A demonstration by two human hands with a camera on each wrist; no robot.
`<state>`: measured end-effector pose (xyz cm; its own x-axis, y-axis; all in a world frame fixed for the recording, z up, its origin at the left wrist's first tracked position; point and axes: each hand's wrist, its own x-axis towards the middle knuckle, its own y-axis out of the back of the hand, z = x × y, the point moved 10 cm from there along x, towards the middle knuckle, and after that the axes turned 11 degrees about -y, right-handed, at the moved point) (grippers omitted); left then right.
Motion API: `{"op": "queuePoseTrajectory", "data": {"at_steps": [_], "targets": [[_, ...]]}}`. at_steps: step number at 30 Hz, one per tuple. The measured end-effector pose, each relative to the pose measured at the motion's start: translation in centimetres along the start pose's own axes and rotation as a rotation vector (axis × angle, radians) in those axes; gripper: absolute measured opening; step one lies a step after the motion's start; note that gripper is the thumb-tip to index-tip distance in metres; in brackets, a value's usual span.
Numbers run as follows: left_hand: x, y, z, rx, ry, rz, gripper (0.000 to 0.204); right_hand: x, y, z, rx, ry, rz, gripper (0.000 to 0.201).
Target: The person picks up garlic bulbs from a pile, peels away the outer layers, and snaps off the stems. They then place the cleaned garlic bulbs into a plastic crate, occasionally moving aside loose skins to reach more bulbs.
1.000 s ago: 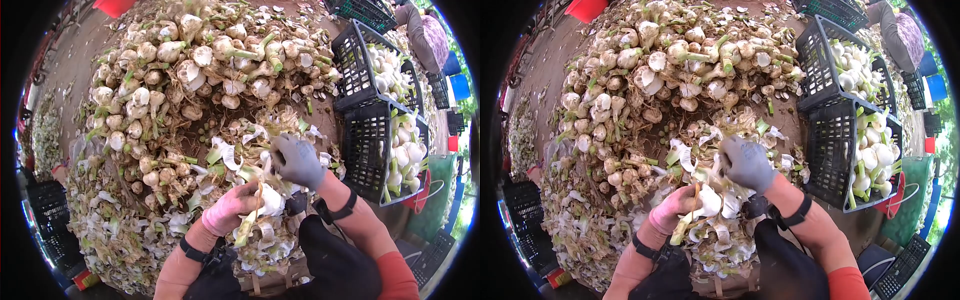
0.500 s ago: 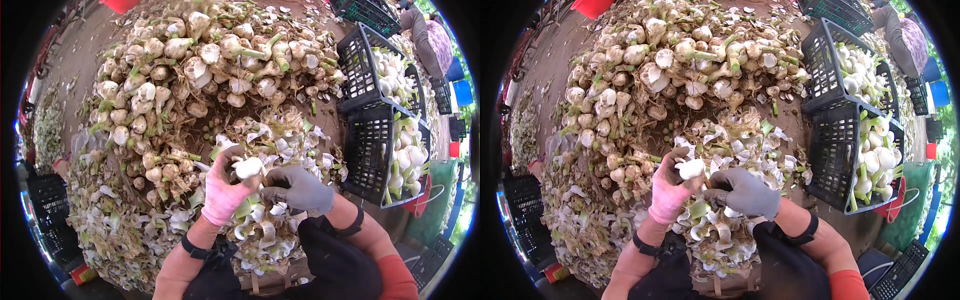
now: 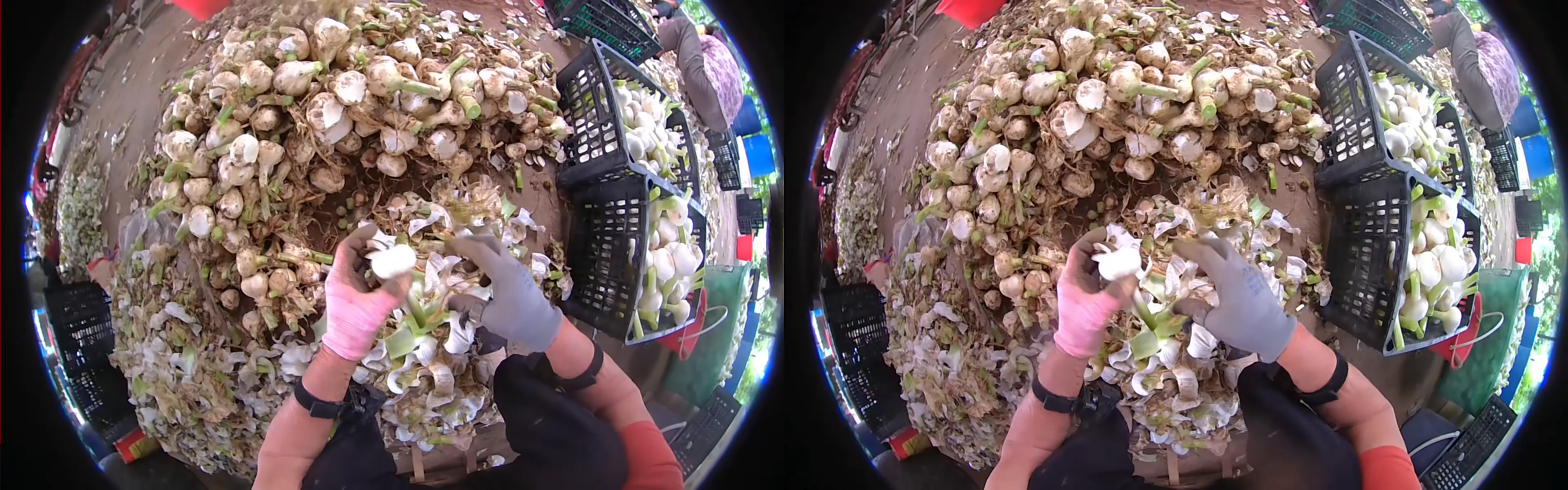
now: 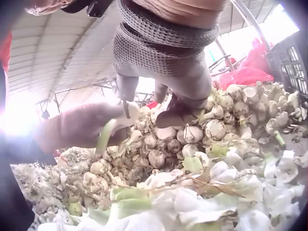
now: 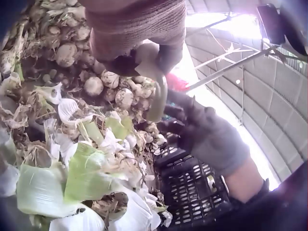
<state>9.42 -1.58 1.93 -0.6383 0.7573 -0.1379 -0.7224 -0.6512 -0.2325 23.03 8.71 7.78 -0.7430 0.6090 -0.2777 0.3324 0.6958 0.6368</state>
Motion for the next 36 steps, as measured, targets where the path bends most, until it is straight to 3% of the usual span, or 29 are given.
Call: {"op": "queuePoseTrajectory", "data": {"at_steps": [2,3,6,7,8,10,11,12,14,16,18,20,21,22,24,25,26,28,29,30,32,34,35,36], "targets": [[-0.4,-1.4,0.7,0.139,-0.102,-0.105,0.072,0.7,-0.1,0.1,0.321,-0.075,-0.087,0.056],[-0.6,-2.1,1.3,0.340,-0.186,-0.178,0.077,0.8,0.3,-0.9,0.346,-0.035,-0.059,0.052],[-1.5,-4.0,2.0,0.558,-0.301,-0.307,0.077,1.0,0.1,-2.0,0.146,0.114,0.016,0.040],[-1.7,-4.2,2.1,0.558,-0.301,-0.307,0.077,0.8,0.1,-2.3,0.168,0.196,0.063,0.023],[-1.9,-4.4,1.5,0.441,-0.207,-0.292,0.077,0.9,0.0,-1.9,0.167,0.196,0.062,0.023],[-2.4,-4.4,0.6,0.325,-0.113,-0.276,0.076,2.0,-1.7,2.5,0.522,-0.164,-0.148,0.012],[-2.7,-4.7,-0.3,0.165,-0.030,-0.295,0.077,2.8,-3.1,6.6,0.645,-0.292,-0.168,0.014],[-3.0,-5.1,-1.0,0.005,0.051,-0.311,0.078,3.1,-2.9,8.2,0.644,-0.290,-0.168,0.014],[-2.9,-5.1,-1.2,-0.034,0.085,-0.308,0.077,3.0,-1.5,13.4,0.887,-0.588,0.072,0.025],[-1.9,-4.0,-1.9,-0.097,0.081,-0.162,0.072,1.9,-0.1,8.4,0.526,-0.241,0.039,0.042],[-1.3,-3.4,-1.0,0.081,-0.006,-0.139,0.063,0.8,-1.8,4.0,0.385,-0.068,-0.178,0.069],[-1.8,-3.9,-2.1,0.147,0.121,-0.218,0.059,0.2,-3.0,1.5,0.409,-0.035,-0.310,0.073],[-1.9,-4.6,-1.3,0.114,0.014,-0.234,0.047,0.4,-4.0,2.0,0.601,-0.162,-0.359,0.065],[-1.9,-4.2,-1.4,0.118,0.014,-0.233,0.047,0.4,-4.0,2.3,0.604,-0.161,-0.361,0.065],[-1.8,-2.7,-2.8,0.100,0.172,-0.235,0.039,0.2,-5.1,5.2,0.641,-0.410,-0.476,0.053],[-1.5,-1.8,-2.5,0.091,0.134,-0.215,0.035,0.6,-3.1,3.9,0.687,-0.312,-0.387,0.040],[-0.9,-0.2,-1.9,0.300,0.103,-0.236,0.032,1.2,-1.1,5.3,0.717,-0.287,-0.271,0.035],[-0.2,4.6,-2.0,0.335,0.133,-0.066,0.032,1.8,5.5,9.8,0.981,-0.396,0.050,0.029],[0.0,7.7,-2.4,0.418,0.082,-0.005,0.033,2.2,9.6,12.1,1.185,-0.229,0.114,0.033],[-0.1,10.8,-2.5,0.503,0.035,0.057,0.035,2.4,16.3,16.4,0.344,-0.005,0.398,0.047],[-0.3,15.0,-0.8,0.950,0.056,0.100,0.039,2.6,21.4,14.8,1.909,0.211,0.067,0.058],[0.0,14.8,2.0,1.533,-0.189,0.087,0.041,3.0,25.5,18.2,2.062,0.395,0.003,0.069],[0.6,15.8,0.8,1.517,-0.096,0.092,0.040,3.2,24.2,17.0,2.036,0.336,-0.017,0.065],[1.2,16.2,0.0,1.514,-0.093,0.098,0.040,3.9,21.6,14.9,1.882,0.334,-0.174,0.059]]}}
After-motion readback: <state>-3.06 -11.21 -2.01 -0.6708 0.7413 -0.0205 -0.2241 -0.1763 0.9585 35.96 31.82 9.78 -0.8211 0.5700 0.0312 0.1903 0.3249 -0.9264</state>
